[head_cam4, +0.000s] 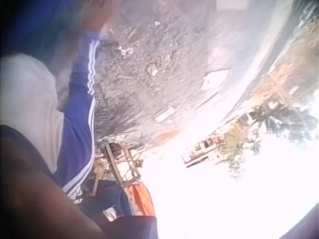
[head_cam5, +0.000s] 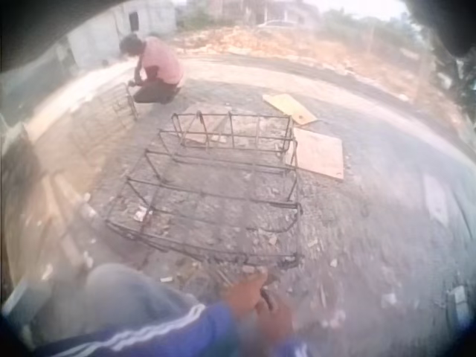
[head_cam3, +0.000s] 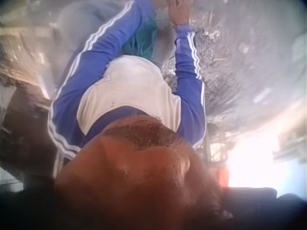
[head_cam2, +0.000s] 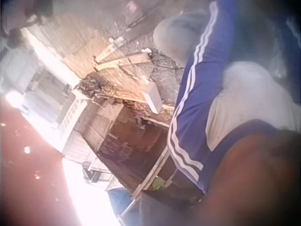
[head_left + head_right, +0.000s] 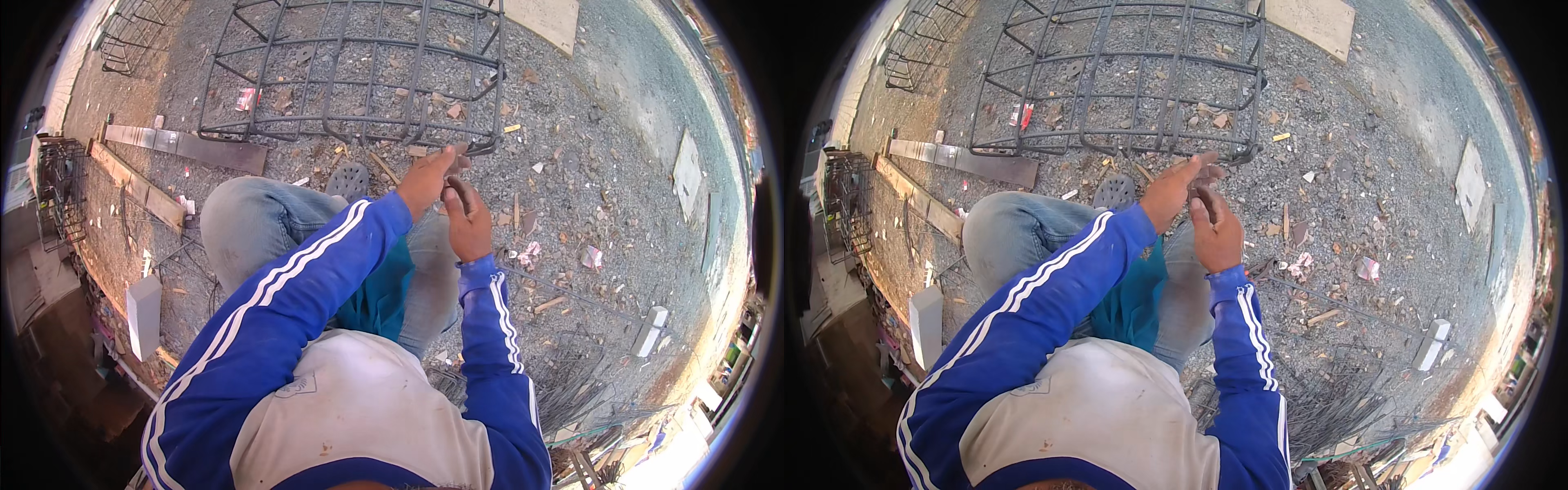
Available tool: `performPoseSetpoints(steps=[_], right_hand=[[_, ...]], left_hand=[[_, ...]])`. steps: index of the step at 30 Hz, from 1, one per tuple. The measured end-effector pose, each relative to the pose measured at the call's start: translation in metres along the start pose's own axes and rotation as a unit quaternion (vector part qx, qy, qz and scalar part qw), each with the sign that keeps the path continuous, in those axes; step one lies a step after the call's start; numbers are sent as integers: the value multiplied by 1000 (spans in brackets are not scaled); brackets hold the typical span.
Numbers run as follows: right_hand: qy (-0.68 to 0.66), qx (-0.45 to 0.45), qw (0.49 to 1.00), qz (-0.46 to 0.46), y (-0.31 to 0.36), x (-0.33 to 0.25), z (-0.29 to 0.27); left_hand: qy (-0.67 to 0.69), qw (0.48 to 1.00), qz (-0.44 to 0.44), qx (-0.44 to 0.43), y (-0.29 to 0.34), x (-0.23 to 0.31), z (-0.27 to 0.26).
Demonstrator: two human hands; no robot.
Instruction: The person uses pliers to twist and cut tie wire, securing rebar rods together to assemble a metal cage on a construction site.
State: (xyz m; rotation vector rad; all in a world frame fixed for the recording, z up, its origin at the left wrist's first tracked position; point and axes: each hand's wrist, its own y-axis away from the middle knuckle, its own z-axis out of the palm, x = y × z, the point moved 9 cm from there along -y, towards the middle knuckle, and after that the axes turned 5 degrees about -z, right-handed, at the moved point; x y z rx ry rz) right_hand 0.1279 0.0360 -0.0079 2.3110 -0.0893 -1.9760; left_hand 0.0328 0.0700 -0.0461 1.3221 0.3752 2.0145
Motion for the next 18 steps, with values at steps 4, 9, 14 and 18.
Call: performPoseSetpoints(steps=[4,9,14,18], right_hand=[[1,-16,1000,18,4,4,42],[-74,148,986,16,17,59,47],[-122,162,976,74,10,92,41],[-207,221,943,134,15,107,24]], left_hand=[[-51,996,34,59,9,6,-23],[-451,836,205,236,29,60,-53],[-679,673,140,259,20,68,-66],[-666,678,86,301,12,65,-85]])
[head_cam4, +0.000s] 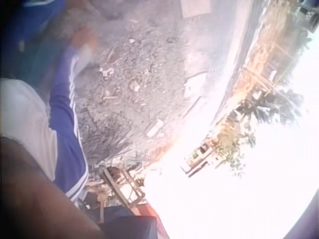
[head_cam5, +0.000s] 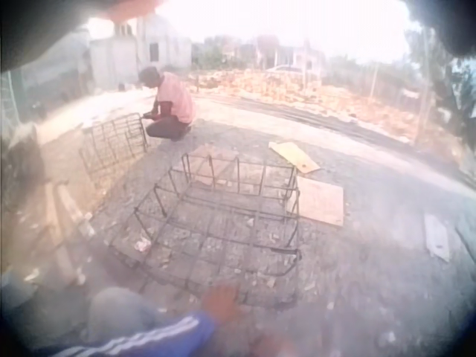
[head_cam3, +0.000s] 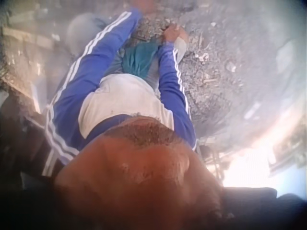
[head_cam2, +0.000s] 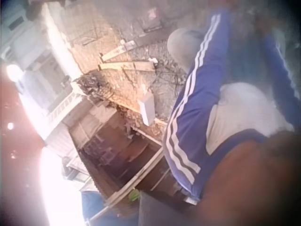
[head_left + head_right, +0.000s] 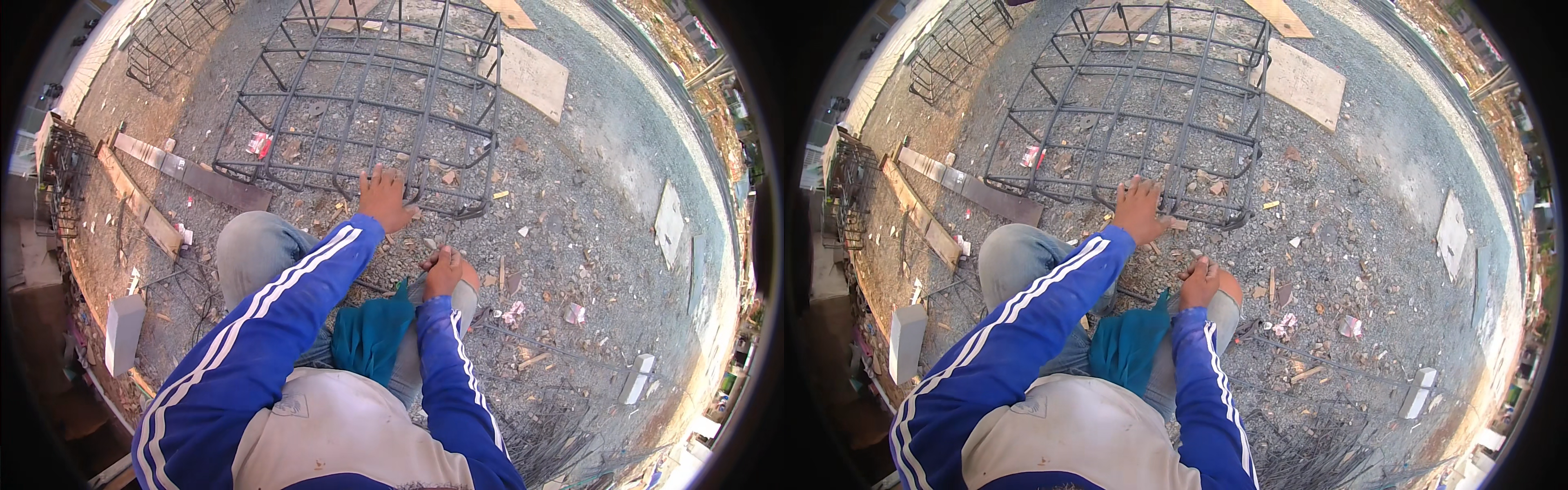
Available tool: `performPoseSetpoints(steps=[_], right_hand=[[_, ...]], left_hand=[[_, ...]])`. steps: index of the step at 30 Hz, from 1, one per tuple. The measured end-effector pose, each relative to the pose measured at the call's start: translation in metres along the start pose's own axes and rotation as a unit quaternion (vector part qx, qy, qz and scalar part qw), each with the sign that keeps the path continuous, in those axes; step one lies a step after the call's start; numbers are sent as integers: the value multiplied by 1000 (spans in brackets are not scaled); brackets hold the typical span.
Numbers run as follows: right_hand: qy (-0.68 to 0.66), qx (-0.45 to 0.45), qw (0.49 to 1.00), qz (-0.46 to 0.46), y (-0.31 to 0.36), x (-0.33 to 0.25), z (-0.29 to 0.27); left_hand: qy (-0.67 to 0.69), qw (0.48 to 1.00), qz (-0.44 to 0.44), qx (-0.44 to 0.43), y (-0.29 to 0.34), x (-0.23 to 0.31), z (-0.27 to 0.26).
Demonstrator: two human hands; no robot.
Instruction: The person uses pliers to twist and cut tie wire, securing rebar rods together to assemble a metal cage on a construction site.
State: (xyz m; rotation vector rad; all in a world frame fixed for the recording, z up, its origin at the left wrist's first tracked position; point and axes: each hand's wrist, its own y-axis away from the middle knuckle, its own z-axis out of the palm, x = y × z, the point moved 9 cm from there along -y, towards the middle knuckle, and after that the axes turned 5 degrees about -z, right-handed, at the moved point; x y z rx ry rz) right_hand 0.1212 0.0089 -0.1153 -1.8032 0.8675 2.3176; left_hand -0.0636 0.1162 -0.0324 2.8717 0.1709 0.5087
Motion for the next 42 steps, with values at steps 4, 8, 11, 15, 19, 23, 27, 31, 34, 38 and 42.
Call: performPoseSetpoints(steps=[4,8,11,15,19,23,27,31,34,38,42], right_hand=[[17,-9,1000,20,0,5,-4],[17,-7,1000,25,3,3,-6],[-3,-5,1000,20,-1,0,-20],[21,-14,1000,10,2,-4,-21],[31,-2,999,11,4,-10,-23],[32,-6,999,7,3,-10,-21],[51,-15,999,-2,1,-7,-20],[35,-15,999,-3,1,-9,-17],[32,-12,999,-13,3,-15,-13],[42,-8,998,-45,1,-20,-13],[194,26,952,-237,-16,-83,-5]], left_hand=[[-31,996,44,73,3,4,2],[-2,983,103,153,0,13,6],[22,987,88,129,0,23,10],[9,983,79,165,1,22,6],[-8,993,54,105,-2,27,3],[-23,994,55,93,-6,25,5],[-34,987,74,141,-5,23,10],[-47,974,95,199,-2,26,3],[-43,975,101,192,-5,24,4],[-18,986,98,131,-8,25,7],[-34,990,97,97,-9,21,3]])
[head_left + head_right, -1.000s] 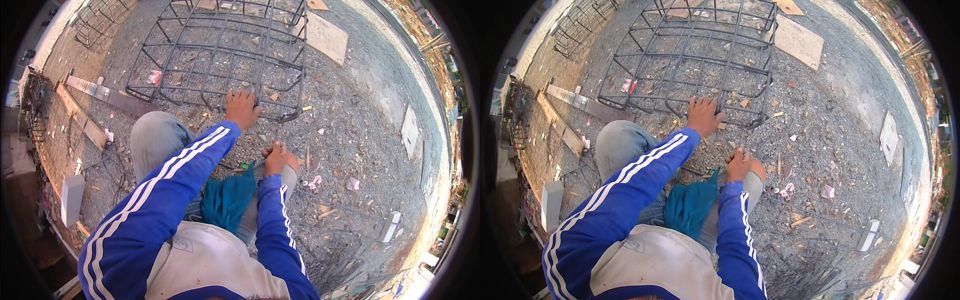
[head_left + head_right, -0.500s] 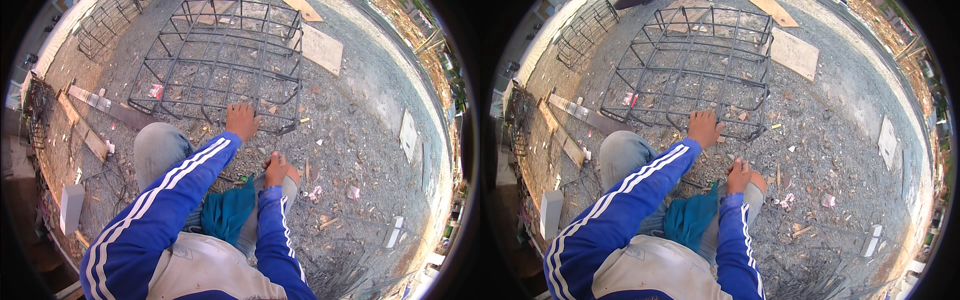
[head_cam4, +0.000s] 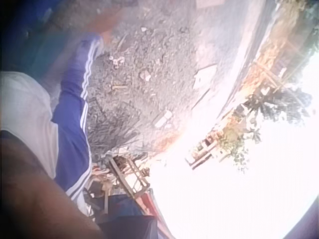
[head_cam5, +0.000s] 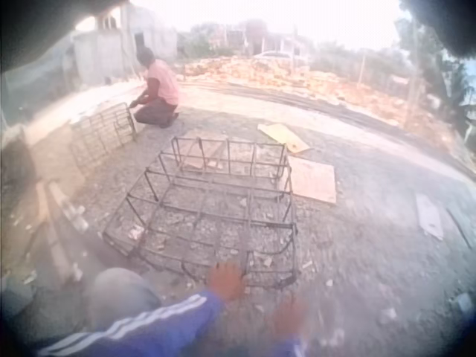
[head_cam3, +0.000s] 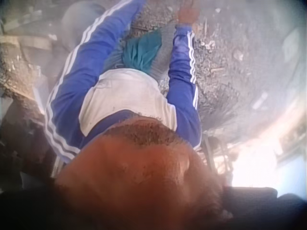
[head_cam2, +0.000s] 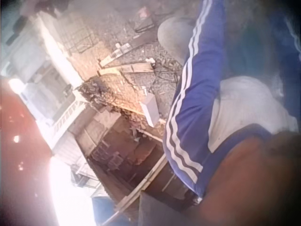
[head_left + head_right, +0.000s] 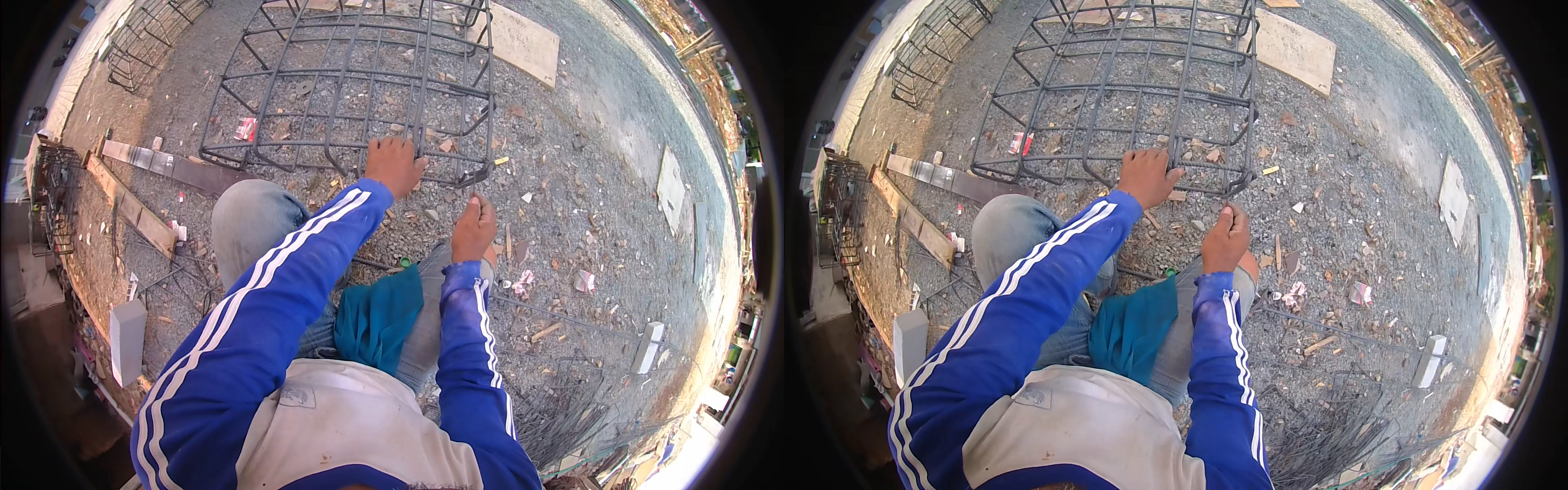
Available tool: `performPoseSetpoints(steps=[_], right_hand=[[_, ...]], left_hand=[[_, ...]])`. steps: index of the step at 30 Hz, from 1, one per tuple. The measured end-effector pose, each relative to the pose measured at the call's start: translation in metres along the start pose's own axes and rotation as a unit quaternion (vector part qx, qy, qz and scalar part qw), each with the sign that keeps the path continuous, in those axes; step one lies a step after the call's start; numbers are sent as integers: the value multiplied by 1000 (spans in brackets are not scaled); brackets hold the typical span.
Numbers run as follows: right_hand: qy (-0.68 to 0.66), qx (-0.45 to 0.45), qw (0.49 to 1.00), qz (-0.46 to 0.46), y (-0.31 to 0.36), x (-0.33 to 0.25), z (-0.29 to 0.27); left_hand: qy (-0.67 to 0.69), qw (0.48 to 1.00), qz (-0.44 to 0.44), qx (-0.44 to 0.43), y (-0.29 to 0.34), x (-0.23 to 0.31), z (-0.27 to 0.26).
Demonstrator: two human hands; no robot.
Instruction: The person uses pliers to twist and cut tie wire, securing rebar rods together to assemble a metal cage on a construction site.
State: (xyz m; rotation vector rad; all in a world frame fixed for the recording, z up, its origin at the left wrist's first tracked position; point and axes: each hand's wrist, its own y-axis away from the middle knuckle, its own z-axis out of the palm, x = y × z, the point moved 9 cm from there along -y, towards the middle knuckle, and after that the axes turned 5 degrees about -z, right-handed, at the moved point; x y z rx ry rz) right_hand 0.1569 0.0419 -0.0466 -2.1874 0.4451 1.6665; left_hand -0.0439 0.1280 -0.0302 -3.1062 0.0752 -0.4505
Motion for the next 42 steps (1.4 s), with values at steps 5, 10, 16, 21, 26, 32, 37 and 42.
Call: performPoseSetpoints(steps=[5,10,16,21,26,32,37,42], right_hand=[[325,-227,910,-118,-91,-57,50],[469,-377,791,-113,-113,-37,108],[402,-481,765,-144,-99,-22,144],[326,-512,781,-147,-96,-12,147],[376,-458,792,-149,-84,-25,146],[394,-427,803,-130,-80,-17,140],[356,-367,846,-151,-71,-68,127],[418,-369,816,-151,-27,-76,130]], left_hand=[[-9,999,-13,-33,-5,3,4],[-26,999,-26,-22,-4,1,13],[-20,997,-43,-61,-10,1,14],[1,974,-65,-218,-21,-1,20],[147,937,-81,-305,-52,-34,42],[125,956,-22,-263,-56,-20,40],[141,953,-89,-254,-68,-28,16],[133,935,-59,-324,-50,-25,39]])
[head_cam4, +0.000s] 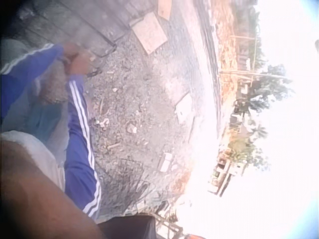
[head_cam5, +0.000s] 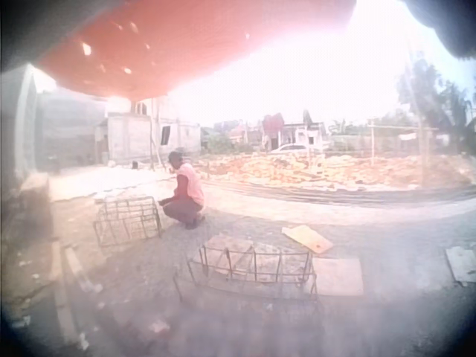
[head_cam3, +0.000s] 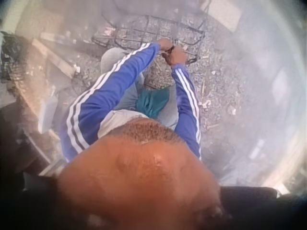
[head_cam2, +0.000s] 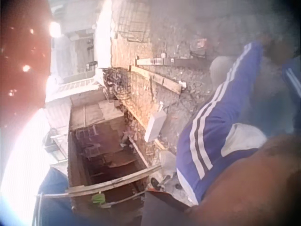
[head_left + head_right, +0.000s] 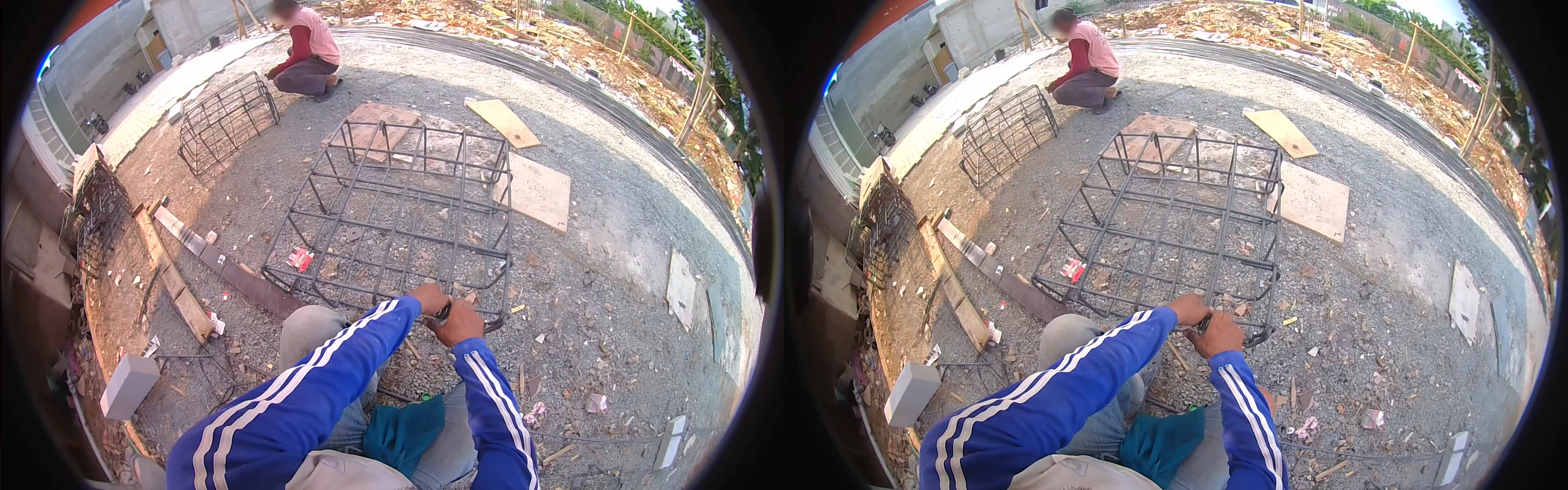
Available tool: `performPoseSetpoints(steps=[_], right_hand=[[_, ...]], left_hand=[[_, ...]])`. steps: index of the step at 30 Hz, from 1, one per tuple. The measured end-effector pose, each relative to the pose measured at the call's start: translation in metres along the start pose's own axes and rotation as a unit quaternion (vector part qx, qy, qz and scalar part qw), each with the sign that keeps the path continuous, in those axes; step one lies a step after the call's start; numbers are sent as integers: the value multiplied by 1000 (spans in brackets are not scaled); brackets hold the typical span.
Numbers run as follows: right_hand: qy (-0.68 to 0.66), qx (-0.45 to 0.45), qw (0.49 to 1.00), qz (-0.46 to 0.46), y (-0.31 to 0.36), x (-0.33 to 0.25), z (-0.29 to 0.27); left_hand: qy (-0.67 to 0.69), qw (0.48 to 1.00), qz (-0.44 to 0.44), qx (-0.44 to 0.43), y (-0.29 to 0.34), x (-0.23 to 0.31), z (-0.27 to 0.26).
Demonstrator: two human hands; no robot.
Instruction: The person uses pliers to twist and cut tie wire, securing rebar rods together to assemble a metal cage on a construction site.
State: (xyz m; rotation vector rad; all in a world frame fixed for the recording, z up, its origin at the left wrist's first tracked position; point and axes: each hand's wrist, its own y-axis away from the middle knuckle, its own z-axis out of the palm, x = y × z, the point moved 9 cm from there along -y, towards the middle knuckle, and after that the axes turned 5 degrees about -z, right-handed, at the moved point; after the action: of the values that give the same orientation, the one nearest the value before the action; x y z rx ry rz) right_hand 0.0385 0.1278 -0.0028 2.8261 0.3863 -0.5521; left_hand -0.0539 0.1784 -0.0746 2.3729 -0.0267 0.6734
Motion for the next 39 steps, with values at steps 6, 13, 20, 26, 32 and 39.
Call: performPoseSetpoints(steps=[6,13,20,26,32,39], right_hand=[[23,138,988,60,2,19,30],[43,163,986,8,4,-3,14],[48,166,985,11,-2,21,29],[32,210,976,-49,14,-6,18],[59,226,972,-20,22,12,37],[-73,262,960,67,15,15,11]], left_hand=[[-30,998,39,-24,-4,5,9],[-22,998,53,1,-24,-11,9],[-121,977,174,2,-16,14,11],[-155,968,167,106,-20,-6,9],[-7,992,124,-6,-11,2,13],[62,996,-37,47,-15,-16,-18]])
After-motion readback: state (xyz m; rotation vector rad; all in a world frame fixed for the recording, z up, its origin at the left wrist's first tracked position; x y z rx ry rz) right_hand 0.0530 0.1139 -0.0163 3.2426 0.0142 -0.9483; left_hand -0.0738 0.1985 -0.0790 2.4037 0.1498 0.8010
